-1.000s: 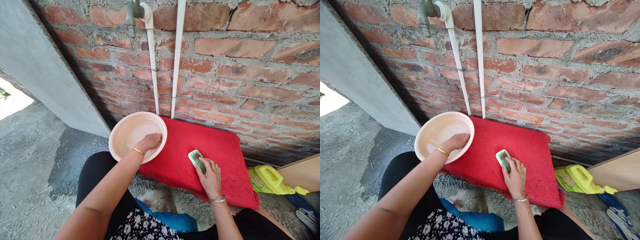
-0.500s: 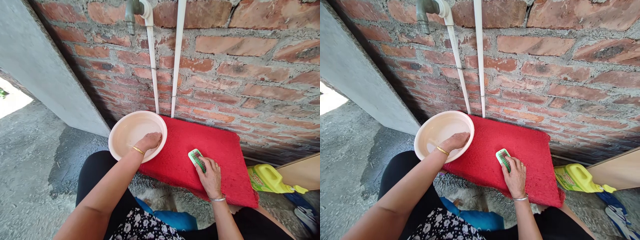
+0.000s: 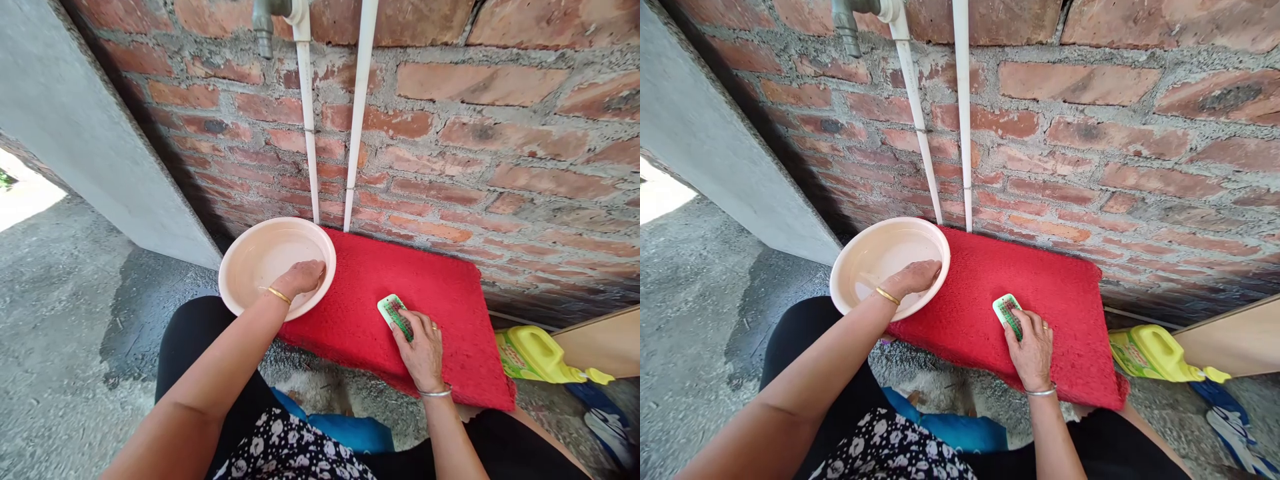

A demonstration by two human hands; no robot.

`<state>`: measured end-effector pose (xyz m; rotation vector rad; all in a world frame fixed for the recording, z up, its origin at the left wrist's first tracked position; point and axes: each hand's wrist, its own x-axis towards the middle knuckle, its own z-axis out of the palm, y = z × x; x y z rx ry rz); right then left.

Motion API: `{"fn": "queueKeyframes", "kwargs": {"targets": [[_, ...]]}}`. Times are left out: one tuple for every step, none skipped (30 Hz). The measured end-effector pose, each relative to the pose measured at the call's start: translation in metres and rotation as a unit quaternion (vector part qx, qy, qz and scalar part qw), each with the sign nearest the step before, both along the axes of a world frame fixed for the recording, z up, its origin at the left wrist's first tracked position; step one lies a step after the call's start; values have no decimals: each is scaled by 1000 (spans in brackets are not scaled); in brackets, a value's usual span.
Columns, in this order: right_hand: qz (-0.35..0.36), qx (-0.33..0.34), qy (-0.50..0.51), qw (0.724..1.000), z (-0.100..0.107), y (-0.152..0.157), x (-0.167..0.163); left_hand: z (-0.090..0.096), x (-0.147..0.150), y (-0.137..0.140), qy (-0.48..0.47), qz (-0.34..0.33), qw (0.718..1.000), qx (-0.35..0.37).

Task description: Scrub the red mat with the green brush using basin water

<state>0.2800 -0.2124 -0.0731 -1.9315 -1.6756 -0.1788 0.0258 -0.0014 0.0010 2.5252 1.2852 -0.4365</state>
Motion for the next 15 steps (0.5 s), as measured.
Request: {"fn": "queueKeyframes", "kwargs": {"targets": [[2, 1, -1, 1000, 0, 0, 0, 1, 0, 0, 0, -1, 1000, -1], [3, 0, -1, 1000, 0, 0, 0, 2, 1, 0, 0, -2, 1000, -1], [3, 0, -1, 1000, 0, 0, 1, 2, 1, 1, 0, -2, 1000, -2], [3, -2, 0, 1000, 1, 0, 0, 2, 1, 1, 1, -2, 1000, -2], [4, -3, 0, 1000, 2, 0, 0, 2, 0, 1, 2, -2, 1000, -2], [5, -4, 1, 1000, 2, 0, 0, 2, 0, 0, 5, -2, 1000, -1], [5, -5, 0, 1000, 3, 0, -1, 2, -1, 0, 8, -2, 1000, 0], [5, -5, 0, 1000, 4, 0, -1, 2, -1, -1, 10, -2, 1000, 2], [3, -5, -1, 1000, 4, 0, -1, 2, -2, -2, 10, -2, 1000, 4], [1, -7, -1, 1000, 5, 0, -2, 3, -3, -3, 8, -3, 1000, 5], [-2, -9, 0, 1000, 5, 0, -2, 4, -3, -4, 6, -5, 1000, 7], [-3, -11, 1, 1000, 5, -1, -2, 4, -4, -5, 4, -7, 1000, 8], [-3, -13, 3, 1000, 5, -1, -2, 5, -4, -5, 3, -8, 1000, 9], [-3, -14, 5, 1000, 5, -1, -2, 6, -4, -6, 3, -9, 1000, 10], [-1, -14, 6, 1000, 5, 0, -2, 6, -3, -6, 5, -9, 1000, 12]]}}
